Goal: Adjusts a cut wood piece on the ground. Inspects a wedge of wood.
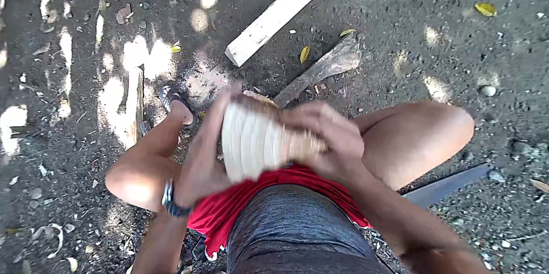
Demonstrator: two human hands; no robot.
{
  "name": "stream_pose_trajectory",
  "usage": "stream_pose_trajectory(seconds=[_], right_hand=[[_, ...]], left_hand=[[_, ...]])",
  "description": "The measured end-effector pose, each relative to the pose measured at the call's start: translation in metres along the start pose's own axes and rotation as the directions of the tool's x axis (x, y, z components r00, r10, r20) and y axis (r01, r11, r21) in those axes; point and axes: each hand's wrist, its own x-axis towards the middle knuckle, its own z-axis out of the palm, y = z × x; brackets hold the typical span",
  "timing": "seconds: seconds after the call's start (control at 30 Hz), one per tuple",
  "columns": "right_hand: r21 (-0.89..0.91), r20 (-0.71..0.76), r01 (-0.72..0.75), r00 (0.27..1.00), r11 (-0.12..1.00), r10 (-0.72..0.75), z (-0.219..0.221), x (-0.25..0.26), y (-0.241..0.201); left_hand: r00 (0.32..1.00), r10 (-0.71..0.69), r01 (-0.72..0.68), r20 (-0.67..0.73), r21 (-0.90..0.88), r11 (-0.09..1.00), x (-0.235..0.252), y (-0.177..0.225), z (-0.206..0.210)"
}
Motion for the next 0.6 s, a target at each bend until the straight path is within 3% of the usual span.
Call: stream_pose_trajectory(seconds=[0.17,0.6], right_hand=[[0.213,0.149,0.013,0.988,0.977,-0.045,0.006,-0.051,-0.009],[0.2,0.084,0.025,0.996,0.979,-0.042,0.003,-0.044,-0.001]], left_hand=[[0.996,0.022,-0.023,-0.083,-0.009,1.0,-0.073,-0.001,0.031],[0.995,0.048,-0.048,-0.083,-0.001,0.999,-0.058,-0.001,0.034]])
